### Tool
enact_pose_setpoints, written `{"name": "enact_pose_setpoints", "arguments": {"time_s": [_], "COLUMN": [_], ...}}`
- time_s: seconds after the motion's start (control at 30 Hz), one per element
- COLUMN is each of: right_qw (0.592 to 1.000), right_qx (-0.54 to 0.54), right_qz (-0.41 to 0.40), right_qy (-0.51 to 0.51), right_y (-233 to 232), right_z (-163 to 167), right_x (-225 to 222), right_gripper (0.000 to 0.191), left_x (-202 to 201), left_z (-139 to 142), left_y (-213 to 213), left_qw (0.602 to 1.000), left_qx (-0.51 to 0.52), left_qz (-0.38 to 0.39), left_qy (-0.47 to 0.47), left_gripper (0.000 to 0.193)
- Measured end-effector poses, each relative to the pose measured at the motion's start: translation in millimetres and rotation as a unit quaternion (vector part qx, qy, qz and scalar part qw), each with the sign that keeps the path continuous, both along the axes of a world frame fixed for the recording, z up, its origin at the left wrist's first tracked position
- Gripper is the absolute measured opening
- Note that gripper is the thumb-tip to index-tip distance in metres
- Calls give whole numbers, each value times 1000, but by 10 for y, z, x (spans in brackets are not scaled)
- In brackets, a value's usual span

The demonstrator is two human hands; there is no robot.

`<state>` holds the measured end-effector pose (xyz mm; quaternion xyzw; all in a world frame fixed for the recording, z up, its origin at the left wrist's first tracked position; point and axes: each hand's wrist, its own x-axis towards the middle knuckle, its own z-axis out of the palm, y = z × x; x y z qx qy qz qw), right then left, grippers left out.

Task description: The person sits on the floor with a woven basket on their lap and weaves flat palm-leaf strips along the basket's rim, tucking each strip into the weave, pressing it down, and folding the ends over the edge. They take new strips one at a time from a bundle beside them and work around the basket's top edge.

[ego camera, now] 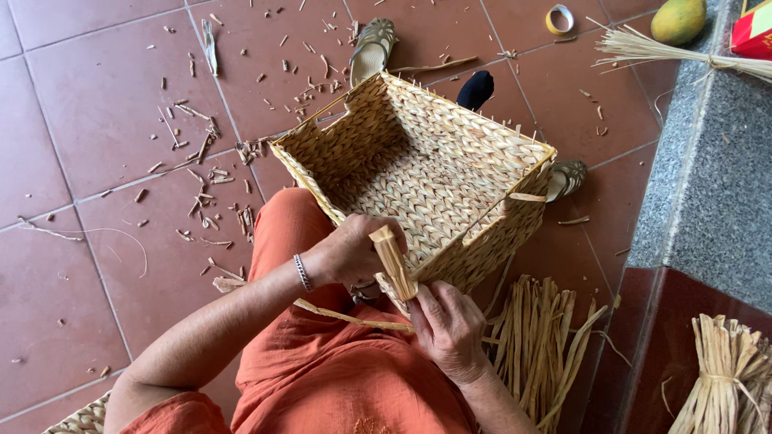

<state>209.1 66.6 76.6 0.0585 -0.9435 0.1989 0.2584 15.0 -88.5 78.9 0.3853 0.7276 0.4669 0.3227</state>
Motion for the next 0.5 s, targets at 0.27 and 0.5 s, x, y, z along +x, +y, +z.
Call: {"name": "enact_pose_setpoints", "arguments": {"time_s": [0.27,0.5], "right_qw": [1000,992], "right_qx": [-16,-129], "right_qz": [-6,-14], "right_qy": [-4,-1], "right_y": [9,28], "right_z": [-24,-147], "right_x": [26,-15], "right_gripper": [41,23], "left_x": [107,52], "left_z": [-101,-181], "left_y": [87,157], "left_qw": [997,998], "left_qx": [80,-18], "left_qz": [-3,-59], "left_qy": [-25,5], "left_gripper": [25,24]}}
